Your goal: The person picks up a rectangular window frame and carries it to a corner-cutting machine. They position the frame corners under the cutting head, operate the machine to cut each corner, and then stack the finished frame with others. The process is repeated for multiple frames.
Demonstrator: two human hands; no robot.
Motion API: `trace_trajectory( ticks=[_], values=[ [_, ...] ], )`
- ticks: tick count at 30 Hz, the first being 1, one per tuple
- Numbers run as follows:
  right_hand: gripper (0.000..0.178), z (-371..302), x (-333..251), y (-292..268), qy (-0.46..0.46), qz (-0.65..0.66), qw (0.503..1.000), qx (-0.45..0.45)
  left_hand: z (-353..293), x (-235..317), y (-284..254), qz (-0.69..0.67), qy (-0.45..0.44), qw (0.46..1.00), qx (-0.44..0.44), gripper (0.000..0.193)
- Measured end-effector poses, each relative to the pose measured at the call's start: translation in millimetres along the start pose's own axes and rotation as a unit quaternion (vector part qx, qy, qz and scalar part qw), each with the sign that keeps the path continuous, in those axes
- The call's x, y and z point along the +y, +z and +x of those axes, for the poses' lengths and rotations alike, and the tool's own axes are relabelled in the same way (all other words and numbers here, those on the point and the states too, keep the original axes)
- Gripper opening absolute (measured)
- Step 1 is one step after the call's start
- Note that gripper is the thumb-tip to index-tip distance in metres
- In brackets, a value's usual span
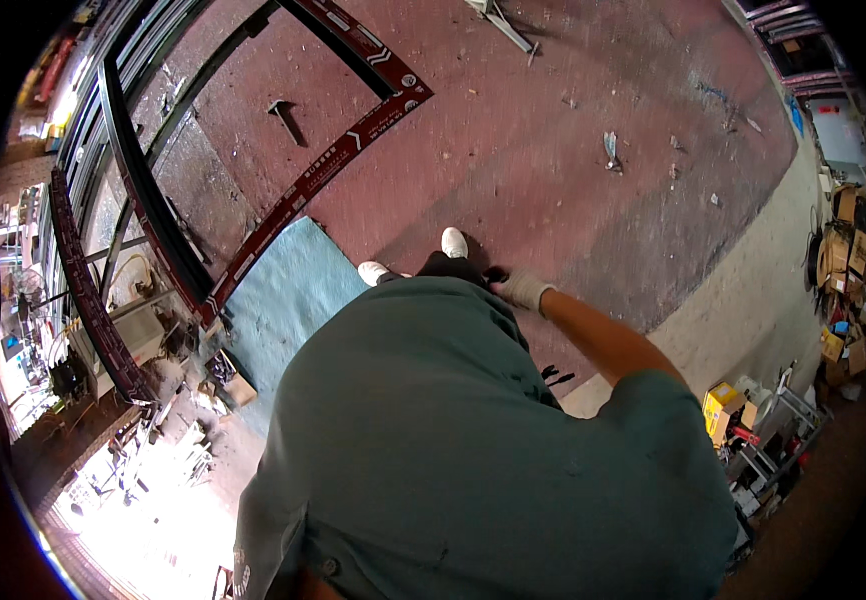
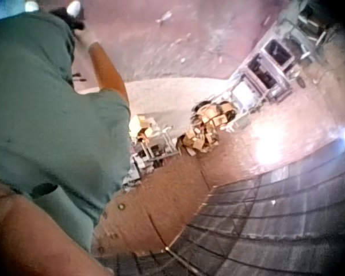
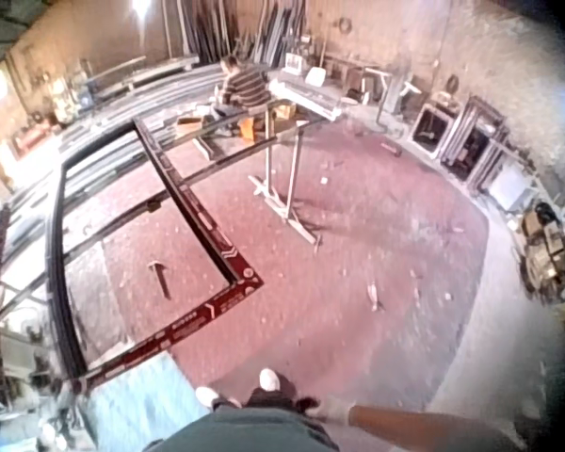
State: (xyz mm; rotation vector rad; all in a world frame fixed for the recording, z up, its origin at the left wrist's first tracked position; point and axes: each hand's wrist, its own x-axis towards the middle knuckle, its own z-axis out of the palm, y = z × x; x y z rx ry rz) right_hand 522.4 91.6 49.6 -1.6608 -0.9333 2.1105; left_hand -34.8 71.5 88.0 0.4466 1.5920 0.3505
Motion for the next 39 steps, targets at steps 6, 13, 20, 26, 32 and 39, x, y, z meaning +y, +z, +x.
trace_trajectory(
  ticks=[6, 13, 20, 26, 32, 39],
  values=[
    [0.058, 0.2, -22.3, 17.9, 0.141, -0.004, 0.989, 0.045, 39.2, -61.4, -30.5, -0.020, 0.037, 0.999, -0.018, 0.043],
    [0.055, -4.2, 23.3, -0.1, 0.134, 0.046, 0.988, 0.062, 63.6, -78.9, -34.7, -0.054, 0.067, 0.996, -0.039, 0.035],
    [0.055, 5.8, 30.8, -5.3, 0.057, -0.127, 0.983, 0.123, 69.1, -65.8, -11.0, 0.139, 0.058, 0.988, 0.039, 0.048],
    [0.042, -19.7, -10.9, 1.4, 0.034, -0.090, 0.981, 0.169, 63.2, -32.8, 12.2, 0.251, 0.057, 0.964, 0.066, 0.052],
    [0.040, 5.0, 28.7, -17.4, 0.033, -0.033, 0.997, 0.068, 50.2, -22.5, 21.2, 0.266, 0.042, 0.961, 0.066, 0.057],
    [0.053, -36.4, -1.7, -44.3, 0.115, 0.192, 0.973, -0.061, 51.3, -20.7, 22.4, 0.266, 0.054, 0.959, 0.078, 0.057]
  ],
)
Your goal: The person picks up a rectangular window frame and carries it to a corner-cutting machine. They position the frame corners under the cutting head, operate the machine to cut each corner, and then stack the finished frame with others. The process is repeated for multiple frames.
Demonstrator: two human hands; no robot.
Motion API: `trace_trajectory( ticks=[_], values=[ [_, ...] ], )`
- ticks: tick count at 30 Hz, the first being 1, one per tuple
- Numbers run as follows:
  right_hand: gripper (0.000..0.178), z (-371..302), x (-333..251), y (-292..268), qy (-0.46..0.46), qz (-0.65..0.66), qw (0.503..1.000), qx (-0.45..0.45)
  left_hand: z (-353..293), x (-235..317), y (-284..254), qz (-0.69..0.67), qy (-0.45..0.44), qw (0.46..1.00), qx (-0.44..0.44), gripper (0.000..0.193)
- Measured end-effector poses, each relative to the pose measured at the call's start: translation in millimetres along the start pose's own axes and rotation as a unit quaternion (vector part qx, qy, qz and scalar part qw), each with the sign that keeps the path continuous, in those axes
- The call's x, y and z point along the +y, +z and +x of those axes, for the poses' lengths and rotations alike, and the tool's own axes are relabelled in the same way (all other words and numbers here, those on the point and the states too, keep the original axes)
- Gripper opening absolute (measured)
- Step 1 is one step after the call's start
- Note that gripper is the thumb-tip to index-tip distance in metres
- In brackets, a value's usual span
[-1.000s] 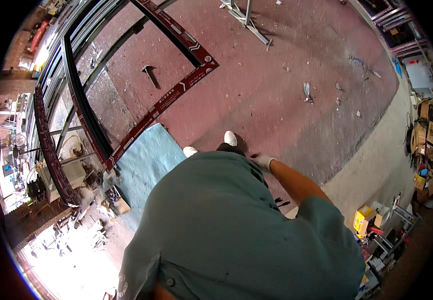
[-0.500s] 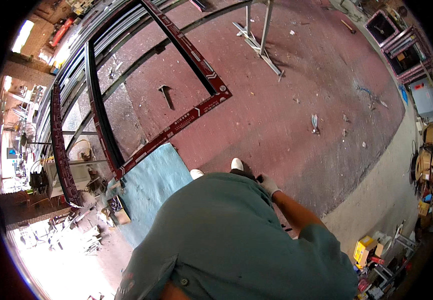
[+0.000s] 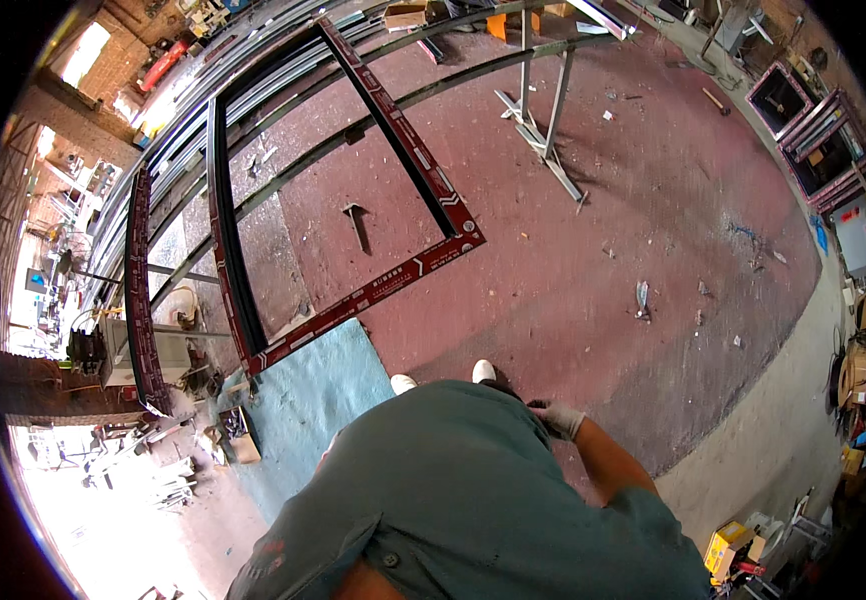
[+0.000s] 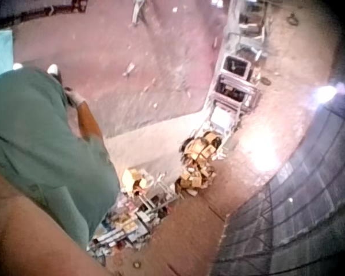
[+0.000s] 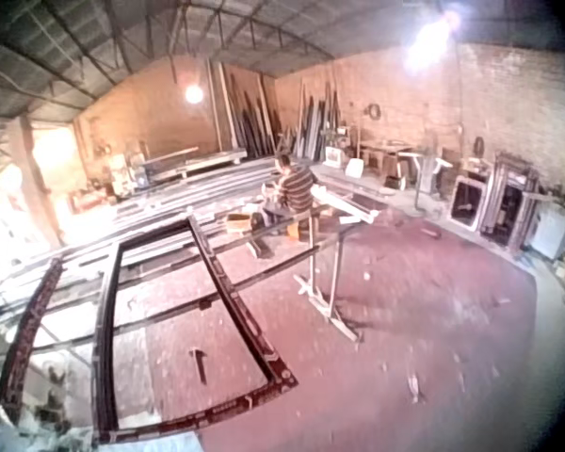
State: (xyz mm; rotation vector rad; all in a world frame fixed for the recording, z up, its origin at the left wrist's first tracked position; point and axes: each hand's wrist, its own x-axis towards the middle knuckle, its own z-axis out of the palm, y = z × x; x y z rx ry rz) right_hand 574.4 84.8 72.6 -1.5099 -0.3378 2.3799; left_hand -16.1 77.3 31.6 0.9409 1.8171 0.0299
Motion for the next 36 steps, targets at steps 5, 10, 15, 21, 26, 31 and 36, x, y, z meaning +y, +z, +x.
trace_trajectory(
  ticks=[5, 10, 15, 21, 26, 31, 36],
  values=[
    [0.063, -14.5, 4.2, -4.4, -0.013, 0.052, 0.998, -0.035, -6.9, 23.5, -0.3, -0.044, 0.003, 0.999, -0.025, 0.055],
    [0.067, -9.6, -8.6, -5.7, -0.047, -0.077, 0.995, 0.034, 9.6, 18.2, 0.5, -0.055, 0.015, 0.997, -0.057, 0.055],
    [0.065, -23.5, -19.4, -9.5, -0.035, 0.046, 0.998, -0.020, 20.9, 12.0, 1.0, 0.019, 0.198, 0.978, -0.060, 0.060],
    [0.061, -6.5, -61.7, -16.6, -0.044, -0.004, 0.999, -0.015, -52.6, 195.2, -32.4, -0.158, 0.175, 0.972, -0.017, 0.050],
    [0.056, 62.6, -191.2, -16.7, -0.177, -0.328, 0.869, 0.326, -38.2, 236.7, -112.4, -0.197, 0.426, 0.859, 0.203, 0.032],
    [0.058, 65.2, -352.7, 55.5, -0.387, -0.305, 0.791, 0.362, 37.8, 268.0, -231.4, -0.007, 0.371, 0.746, 0.554, 0.044],
    [0.071, 142.6, -452.0, 107.5, -0.395, -0.445, 0.697, 0.401, 146.4, 278.6, -327.9, 0.133, 0.086, 0.756, 0.635, 0.083]
  ],
)
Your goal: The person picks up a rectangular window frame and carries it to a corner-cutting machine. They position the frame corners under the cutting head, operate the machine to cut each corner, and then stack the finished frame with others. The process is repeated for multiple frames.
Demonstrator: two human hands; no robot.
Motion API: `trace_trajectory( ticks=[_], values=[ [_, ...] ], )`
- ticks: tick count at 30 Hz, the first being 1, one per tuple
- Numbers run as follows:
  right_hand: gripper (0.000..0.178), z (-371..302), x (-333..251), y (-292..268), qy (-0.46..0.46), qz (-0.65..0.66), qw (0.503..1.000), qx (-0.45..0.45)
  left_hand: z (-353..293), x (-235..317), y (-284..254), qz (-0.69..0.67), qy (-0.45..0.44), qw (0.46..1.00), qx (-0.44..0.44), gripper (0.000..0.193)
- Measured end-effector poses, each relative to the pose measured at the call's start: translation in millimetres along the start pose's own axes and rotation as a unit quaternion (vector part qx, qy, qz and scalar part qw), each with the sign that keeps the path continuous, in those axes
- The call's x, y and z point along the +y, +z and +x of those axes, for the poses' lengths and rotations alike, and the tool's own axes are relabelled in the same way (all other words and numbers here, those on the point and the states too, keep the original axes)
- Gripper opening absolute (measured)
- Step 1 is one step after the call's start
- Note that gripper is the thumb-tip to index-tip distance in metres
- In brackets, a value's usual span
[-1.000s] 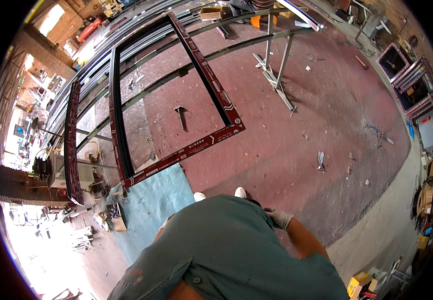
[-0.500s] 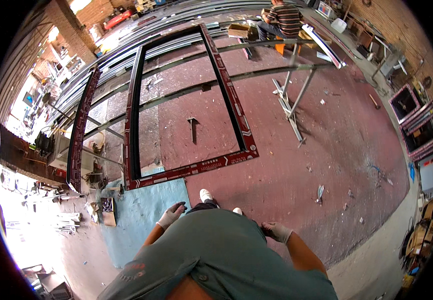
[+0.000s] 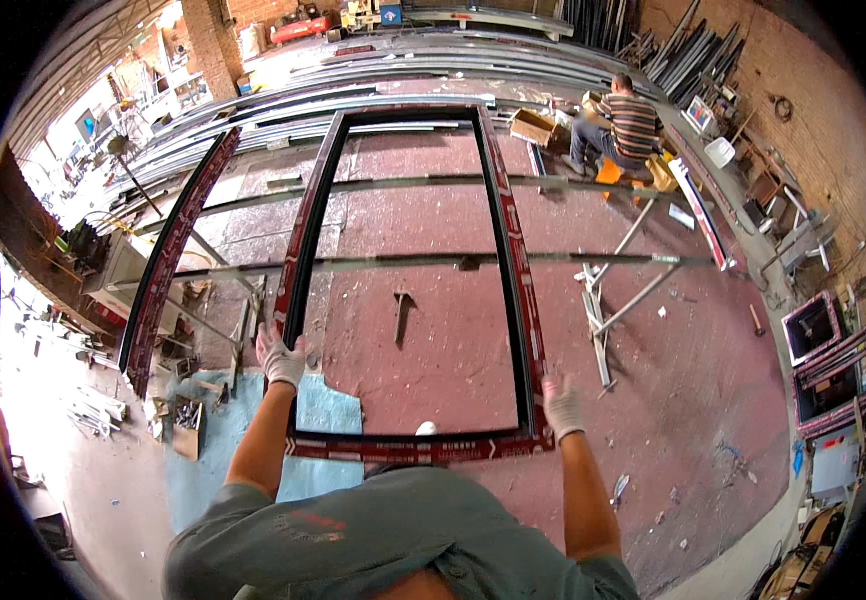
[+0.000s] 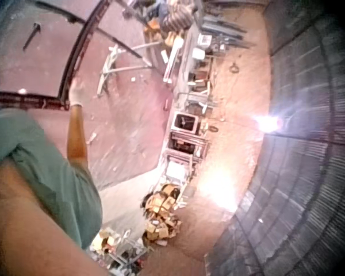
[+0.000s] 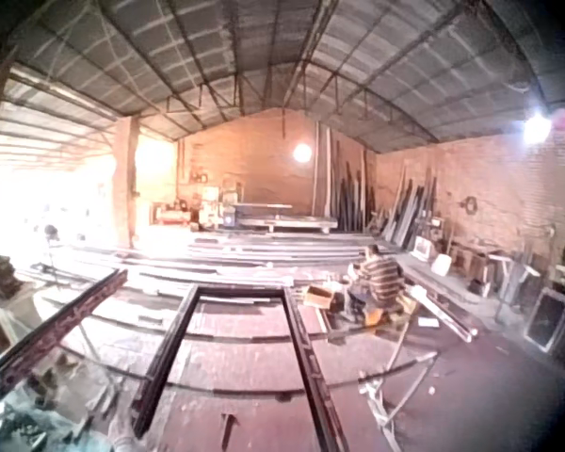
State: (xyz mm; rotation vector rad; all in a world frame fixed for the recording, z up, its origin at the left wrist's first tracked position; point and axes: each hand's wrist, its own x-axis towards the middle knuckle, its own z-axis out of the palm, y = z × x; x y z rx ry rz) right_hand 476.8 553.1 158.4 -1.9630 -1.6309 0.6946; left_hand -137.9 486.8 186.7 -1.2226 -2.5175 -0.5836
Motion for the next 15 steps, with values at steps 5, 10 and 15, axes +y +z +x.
trace_trajectory(
  ticks=[5, 10, 15],
  values=[
    [0.095, 59.4, -97.3, 28.2, 0.073, -0.081, 0.991, -0.079, 90.1, 21.7, 40.5, 0.005, -0.122, 0.975, -0.184, 0.081],
    [0.108, 128.7, -123.8, 34.3, 0.115, -0.117, 0.978, -0.126, 179.4, 48.8, 65.9, -0.054, -0.204, 0.943, -0.255, 0.062],
    [0.071, 150.0, -131.5, 35.5, 0.153, 0.086, 0.966, -0.187, 214.0, 21.3, 95.6, -0.086, -0.178, 0.947, -0.252, 0.063]
  ],
)
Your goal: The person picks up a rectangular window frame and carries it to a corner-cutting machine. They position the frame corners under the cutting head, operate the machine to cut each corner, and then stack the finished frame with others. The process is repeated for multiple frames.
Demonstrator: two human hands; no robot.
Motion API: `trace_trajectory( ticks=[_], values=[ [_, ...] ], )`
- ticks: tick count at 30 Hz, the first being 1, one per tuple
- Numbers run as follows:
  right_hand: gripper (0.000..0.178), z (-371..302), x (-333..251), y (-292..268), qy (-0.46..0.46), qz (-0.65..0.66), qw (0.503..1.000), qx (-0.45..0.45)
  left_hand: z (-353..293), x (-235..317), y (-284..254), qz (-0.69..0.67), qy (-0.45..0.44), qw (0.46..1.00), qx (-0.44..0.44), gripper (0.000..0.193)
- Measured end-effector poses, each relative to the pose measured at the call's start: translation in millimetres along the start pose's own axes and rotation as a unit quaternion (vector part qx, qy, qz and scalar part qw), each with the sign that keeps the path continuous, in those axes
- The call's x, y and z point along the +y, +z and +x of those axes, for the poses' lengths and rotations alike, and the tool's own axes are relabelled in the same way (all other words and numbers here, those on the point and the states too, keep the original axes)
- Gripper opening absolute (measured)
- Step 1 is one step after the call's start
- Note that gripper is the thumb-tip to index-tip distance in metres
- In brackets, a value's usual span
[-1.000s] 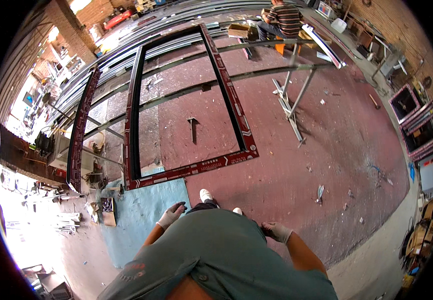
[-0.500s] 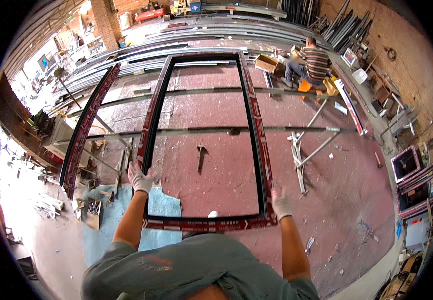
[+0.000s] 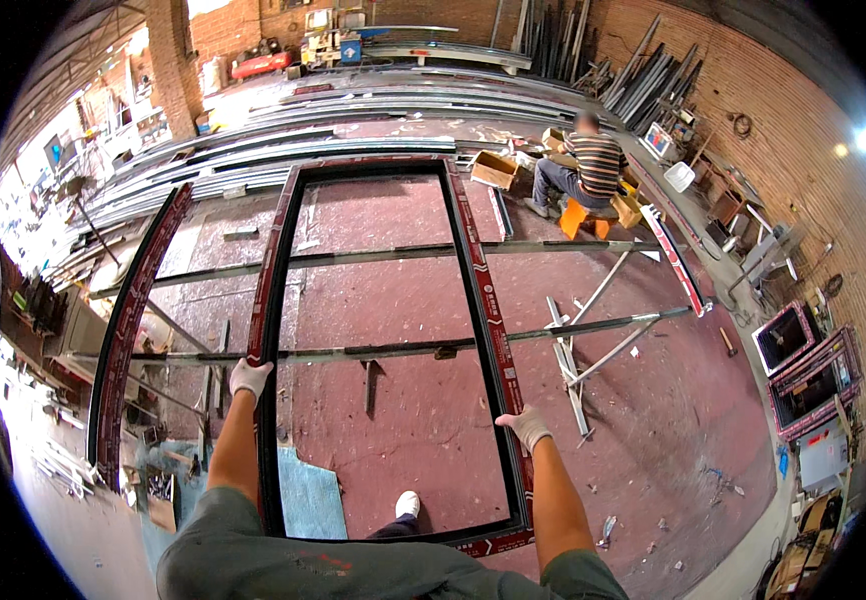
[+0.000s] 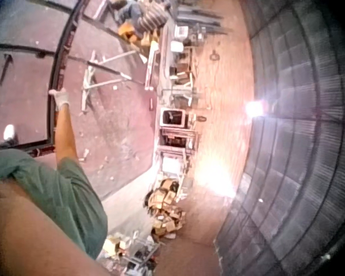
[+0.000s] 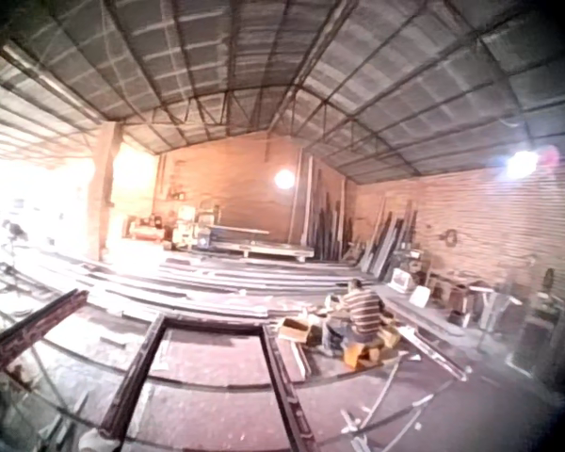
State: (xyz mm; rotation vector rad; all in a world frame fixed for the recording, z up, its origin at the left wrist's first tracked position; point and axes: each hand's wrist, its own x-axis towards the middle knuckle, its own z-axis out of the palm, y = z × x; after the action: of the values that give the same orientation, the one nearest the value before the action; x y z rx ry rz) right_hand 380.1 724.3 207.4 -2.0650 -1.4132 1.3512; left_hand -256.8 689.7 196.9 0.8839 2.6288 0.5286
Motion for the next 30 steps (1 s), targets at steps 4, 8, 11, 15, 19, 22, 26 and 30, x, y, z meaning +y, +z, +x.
trace_trajectory(
  ticks=[4, 8, 11, 15, 19, 22, 26, 30],
  values=[
    [0.055, 24.3, 35.4, -3.8, 0.036, 0.073, 0.997, -0.018, -12.6, 14.6, 0.9, -0.024, 0.002, 1.000, 0.017, 0.059],
    [0.046, 22.4, 36.4, -3.9, -0.011, 0.021, 0.999, 0.023, -15.5, 10.1, 5.2, -0.068, 0.020, 0.997, 0.022, 0.058],
    [0.056, 5.6, 38.5, -15.0, -0.004, 0.029, 1.000, 0.010, -12.5, 10.8, 7.0, -0.063, 0.026, 0.997, 0.033, 0.054],
    [0.060, -43.2, 20.3, -44.4, -0.010, 0.035, 0.998, 0.057, -12.2, 29.7, 10.3, -0.127, 0.079, 0.987, 0.052, 0.051],
    [0.051, -96.0, 24.5, -90.5, -0.103, 0.118, 0.981, 0.111, -8.4, 73.6, 10.8, -0.203, 0.170, 0.962, 0.070, 0.047],
    [0.050, -136.6, 49.4, -133.3, -0.173, 0.087, 0.964, 0.182, -37.7, 122.9, 7.2, -0.275, 0.224, 0.933, 0.056, 0.046],
    [0.054, -231.9, 49.4, -172.3, -0.225, 0.212, 0.925, 0.222, -60.0, 177.2, -16.8, -0.328, 0.277, 0.901, 0.066, 0.045],
    [0.053, -331.9, 93.8, -206.4, -0.253, 0.212, 0.884, 0.332, -143.7, 252.2, -20.9, -0.503, 0.355, 0.788, 0.022, 0.044]
  ],
)
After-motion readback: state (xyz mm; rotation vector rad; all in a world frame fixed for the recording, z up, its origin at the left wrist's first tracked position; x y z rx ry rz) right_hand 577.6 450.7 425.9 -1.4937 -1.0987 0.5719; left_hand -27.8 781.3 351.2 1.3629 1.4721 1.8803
